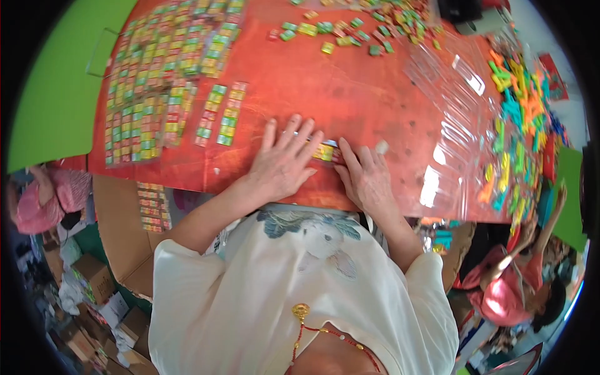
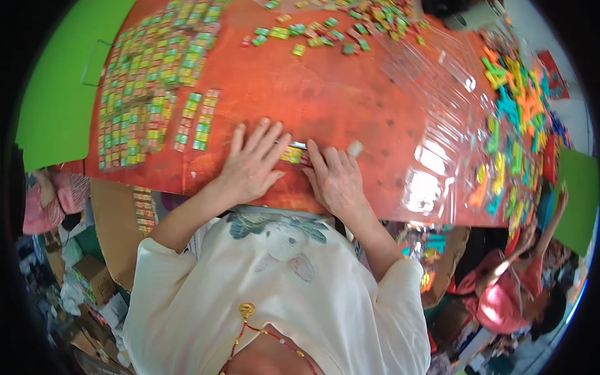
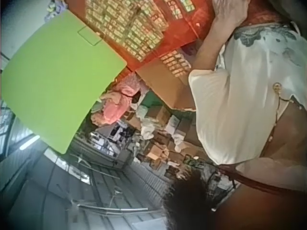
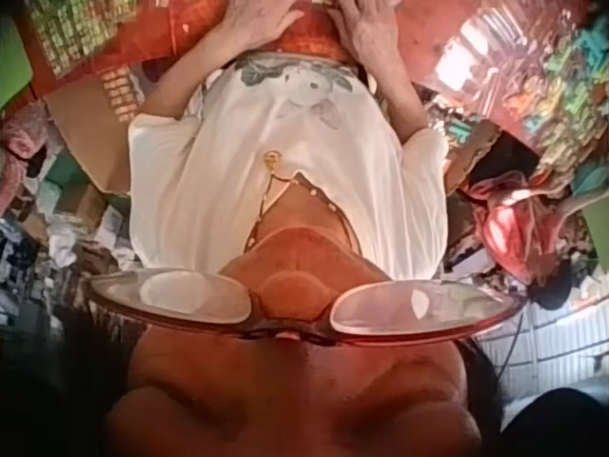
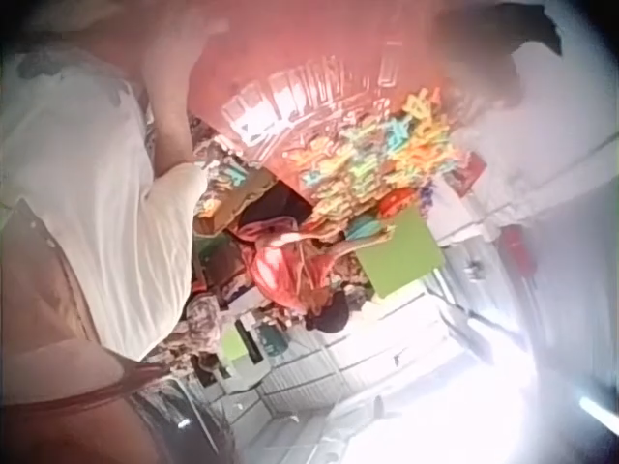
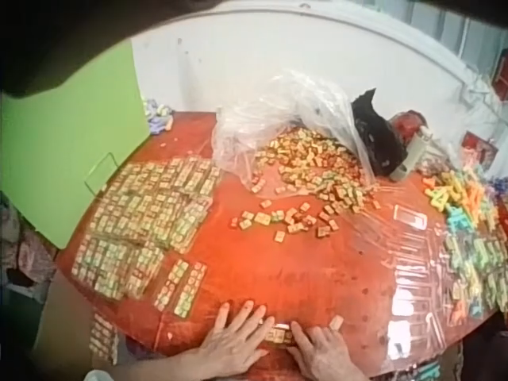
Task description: Arranging small colorful toy blocks into rows on a workspace.
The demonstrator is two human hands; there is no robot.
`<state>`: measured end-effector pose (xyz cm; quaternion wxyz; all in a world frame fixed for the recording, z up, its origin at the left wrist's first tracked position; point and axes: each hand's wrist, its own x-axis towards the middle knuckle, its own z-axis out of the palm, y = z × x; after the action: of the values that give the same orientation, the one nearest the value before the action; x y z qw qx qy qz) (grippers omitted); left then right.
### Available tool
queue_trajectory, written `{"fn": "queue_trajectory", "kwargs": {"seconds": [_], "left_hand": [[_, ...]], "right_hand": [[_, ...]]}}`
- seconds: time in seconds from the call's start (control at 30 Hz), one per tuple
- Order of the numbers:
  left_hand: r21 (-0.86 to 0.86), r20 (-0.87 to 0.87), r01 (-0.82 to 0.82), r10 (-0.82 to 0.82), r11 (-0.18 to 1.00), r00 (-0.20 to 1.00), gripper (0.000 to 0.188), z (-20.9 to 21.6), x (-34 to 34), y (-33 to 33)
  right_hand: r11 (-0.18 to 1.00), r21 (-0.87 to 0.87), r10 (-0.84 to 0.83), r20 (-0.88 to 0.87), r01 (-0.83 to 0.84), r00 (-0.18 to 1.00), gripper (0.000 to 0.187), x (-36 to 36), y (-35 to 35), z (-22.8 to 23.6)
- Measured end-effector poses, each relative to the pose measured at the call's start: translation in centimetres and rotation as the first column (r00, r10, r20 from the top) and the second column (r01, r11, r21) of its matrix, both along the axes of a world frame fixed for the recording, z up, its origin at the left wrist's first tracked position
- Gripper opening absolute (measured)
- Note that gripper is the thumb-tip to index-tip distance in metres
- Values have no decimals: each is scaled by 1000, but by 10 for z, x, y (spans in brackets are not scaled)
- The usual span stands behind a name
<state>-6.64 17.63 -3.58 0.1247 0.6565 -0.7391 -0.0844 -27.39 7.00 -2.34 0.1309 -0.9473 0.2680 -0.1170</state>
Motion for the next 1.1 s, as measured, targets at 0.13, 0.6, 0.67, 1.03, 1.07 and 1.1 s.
{"fn": "queue_trajectory", "kwargs": {"seconds": [0.13,0.6,0.67,1.03,1.07,1.1], "left_hand": [[-207,134,45,-17,977,991,59,-15,-7,-2],[-255,-92,-165,146,953,985,54,9,4,-7],[-333,-97,-258,239,907,966,52,17,17,-4],[-262,256,-600,653,756,712,51,12,89,11],[-276,272,-591,652,758,708,50,6,89,9],[-227,250,-628,668,744,701,52,9,84,8]], "right_hand": [[996,-78,37,-32,-39,999,59,1,-4,-6],[996,51,55,273,-71,961,39,33,-39,-5],[995,100,-6,270,-22,963,36,27,-43,-6],[997,74,10,273,-32,962,33,21,-50,-6],[994,99,6,269,-34,963,33,20,-51,-5],[991,129,6,266,-41,964,34,21,-52,-5]]}}
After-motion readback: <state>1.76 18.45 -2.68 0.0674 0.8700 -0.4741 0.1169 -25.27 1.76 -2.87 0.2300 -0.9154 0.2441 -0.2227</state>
